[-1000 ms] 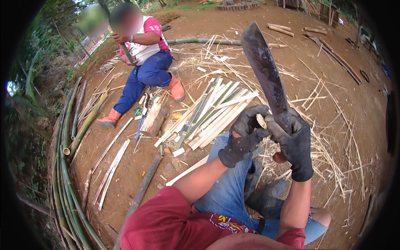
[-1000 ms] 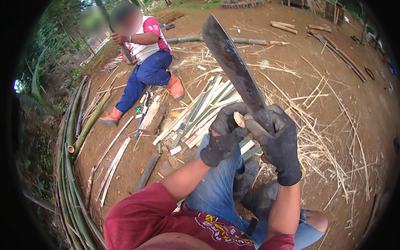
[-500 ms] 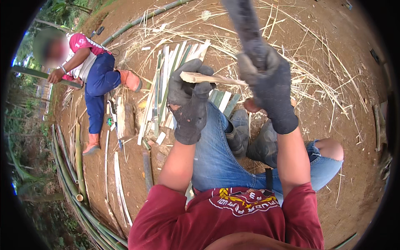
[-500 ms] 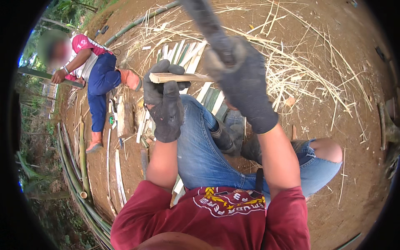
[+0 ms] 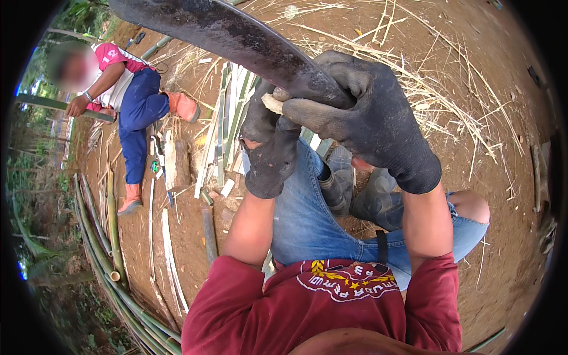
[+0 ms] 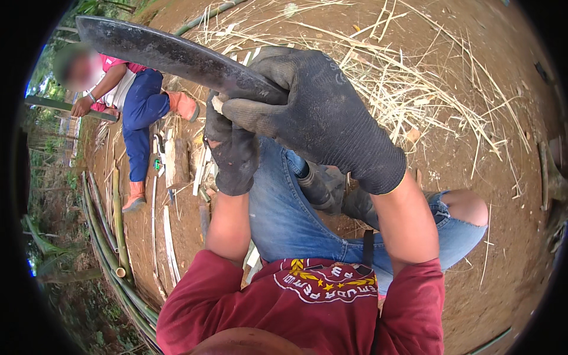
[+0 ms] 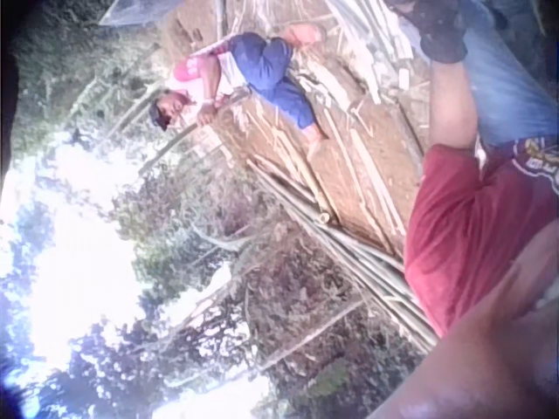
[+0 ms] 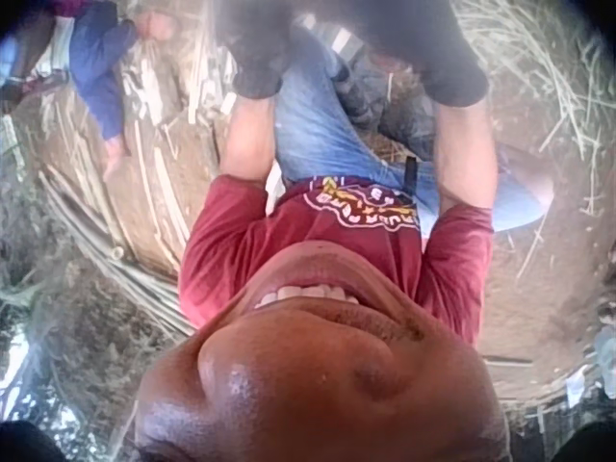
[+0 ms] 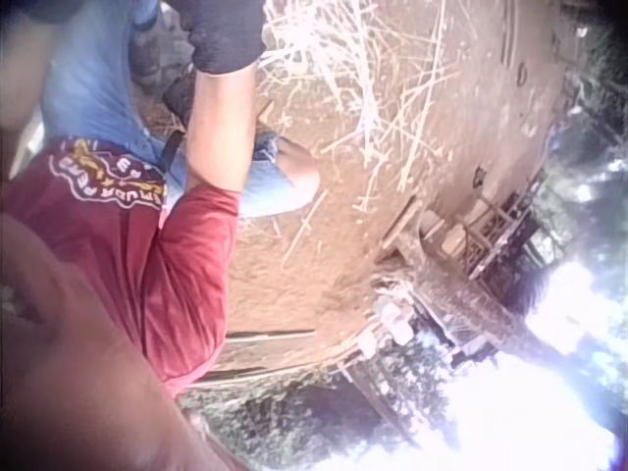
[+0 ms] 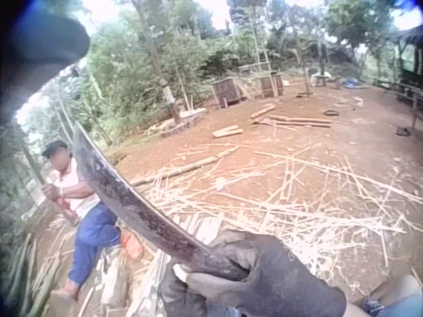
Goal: The person sits on the ground and uses a machete to split long bamboo poles into thin strips. They hold the bamboo with one hand and strike it with the machete to separate the sections, then place the finished strips on a pile nearby.
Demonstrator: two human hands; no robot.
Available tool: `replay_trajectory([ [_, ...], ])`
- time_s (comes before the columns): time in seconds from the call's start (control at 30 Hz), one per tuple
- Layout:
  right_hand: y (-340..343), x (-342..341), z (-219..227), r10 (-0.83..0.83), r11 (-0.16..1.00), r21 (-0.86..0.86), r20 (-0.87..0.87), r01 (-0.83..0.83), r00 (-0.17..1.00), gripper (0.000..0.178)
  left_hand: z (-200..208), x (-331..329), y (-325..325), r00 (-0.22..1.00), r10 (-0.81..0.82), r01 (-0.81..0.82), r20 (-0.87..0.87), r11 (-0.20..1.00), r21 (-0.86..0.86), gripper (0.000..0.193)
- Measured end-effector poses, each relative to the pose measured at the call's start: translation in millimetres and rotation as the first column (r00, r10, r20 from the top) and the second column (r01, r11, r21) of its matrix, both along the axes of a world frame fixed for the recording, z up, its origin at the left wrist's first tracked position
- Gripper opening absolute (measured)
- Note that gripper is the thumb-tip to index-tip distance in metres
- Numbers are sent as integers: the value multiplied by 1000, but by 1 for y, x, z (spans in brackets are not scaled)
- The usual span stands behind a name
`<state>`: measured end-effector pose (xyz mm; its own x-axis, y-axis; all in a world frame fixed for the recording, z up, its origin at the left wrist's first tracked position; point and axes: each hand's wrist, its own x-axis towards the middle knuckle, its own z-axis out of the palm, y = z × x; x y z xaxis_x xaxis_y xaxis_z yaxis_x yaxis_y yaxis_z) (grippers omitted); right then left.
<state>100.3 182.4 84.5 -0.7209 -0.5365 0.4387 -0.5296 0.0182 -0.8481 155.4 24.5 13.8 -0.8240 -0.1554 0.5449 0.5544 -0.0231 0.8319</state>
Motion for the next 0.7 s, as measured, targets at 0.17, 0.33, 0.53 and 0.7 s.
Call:
replay_trajectory([
  [0.17, 5, 8, 22, 11, 995, 93, 224, -33, 974, 29, 2, 2, -2, 1000, 24, -24, 1, 997, -72, 66],
  [0.33, -1, 7, -1, -170, 983, 68, 26, 168, 985, 26, 20, 3, 3, 998, 37, -31, 41, 989, -144, 76],
  [0.53, 37, -22, -68, -673, 740, 98, 83, 666, 735, 24, 8, -1, 1, 999, -43, 45, -13, 992, 120, 72],
  [0.7, 67, -25, -104, -606, 674, -78, 511, 734, 610, 23, -7, -10, -10, 992, 127, -123, -23, 983, 135, 59],
])
